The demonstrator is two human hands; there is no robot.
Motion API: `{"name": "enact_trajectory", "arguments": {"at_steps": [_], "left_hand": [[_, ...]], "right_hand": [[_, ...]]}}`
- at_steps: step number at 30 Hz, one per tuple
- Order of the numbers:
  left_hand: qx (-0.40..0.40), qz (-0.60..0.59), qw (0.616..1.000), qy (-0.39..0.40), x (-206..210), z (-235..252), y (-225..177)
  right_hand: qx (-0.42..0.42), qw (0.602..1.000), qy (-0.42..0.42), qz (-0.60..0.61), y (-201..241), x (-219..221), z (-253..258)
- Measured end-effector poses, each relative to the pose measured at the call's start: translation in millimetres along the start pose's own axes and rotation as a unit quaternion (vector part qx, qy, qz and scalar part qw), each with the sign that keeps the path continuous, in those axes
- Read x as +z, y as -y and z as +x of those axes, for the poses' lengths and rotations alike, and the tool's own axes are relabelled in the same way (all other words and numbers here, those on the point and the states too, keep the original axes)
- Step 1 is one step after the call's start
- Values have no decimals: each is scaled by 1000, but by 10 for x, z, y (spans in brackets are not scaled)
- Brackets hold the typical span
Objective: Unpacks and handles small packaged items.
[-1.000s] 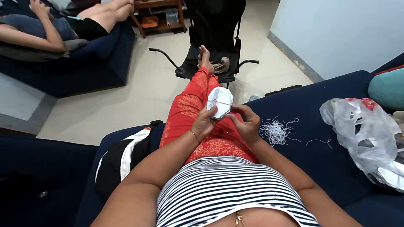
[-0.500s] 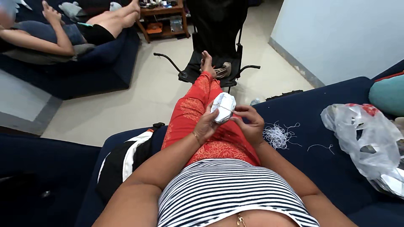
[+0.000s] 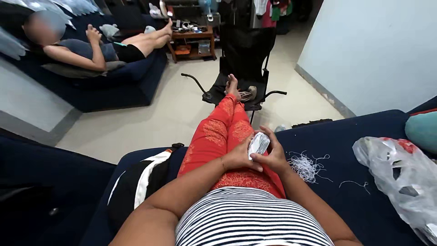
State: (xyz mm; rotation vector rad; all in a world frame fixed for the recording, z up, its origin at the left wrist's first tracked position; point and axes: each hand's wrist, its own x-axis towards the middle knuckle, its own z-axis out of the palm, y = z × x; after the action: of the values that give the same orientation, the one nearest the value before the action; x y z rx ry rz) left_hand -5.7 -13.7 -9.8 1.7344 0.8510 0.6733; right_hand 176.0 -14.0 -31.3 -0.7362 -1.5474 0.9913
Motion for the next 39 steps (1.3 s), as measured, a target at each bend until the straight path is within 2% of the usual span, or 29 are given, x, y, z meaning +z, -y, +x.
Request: {"name": "enact_trajectory", "arguments": {"at_steps": [8,11,19,25,27,30,34,39], "left_hand": [[17,9,999,-38,31,-36,48],[49,10,998,-39,31,-10,85],[25,65,997,-27,27,-20,142],[-13,-6,999,36,-48,-30,52],[-1,-52,998,47,-72,-14,99],[3,-74,997,-6,-99,34,154],[6,4,1000,-10,-95,111,222],[-4,88,996,-22,-72,181,249]], "right_hand": [[-17,998,53,-7,3,-33,5],[-5,999,42,1,32,-21,12],[-31,998,34,-53,-52,-25,-48],[-7,992,125,-2,-94,-256,-15],[4,997,78,-9,-62,-295,-27],[50,994,-25,-97,-67,-302,-23],[7,968,23,-250,-309,-246,-21],[30,973,32,-225,-370,-270,-7]]}}
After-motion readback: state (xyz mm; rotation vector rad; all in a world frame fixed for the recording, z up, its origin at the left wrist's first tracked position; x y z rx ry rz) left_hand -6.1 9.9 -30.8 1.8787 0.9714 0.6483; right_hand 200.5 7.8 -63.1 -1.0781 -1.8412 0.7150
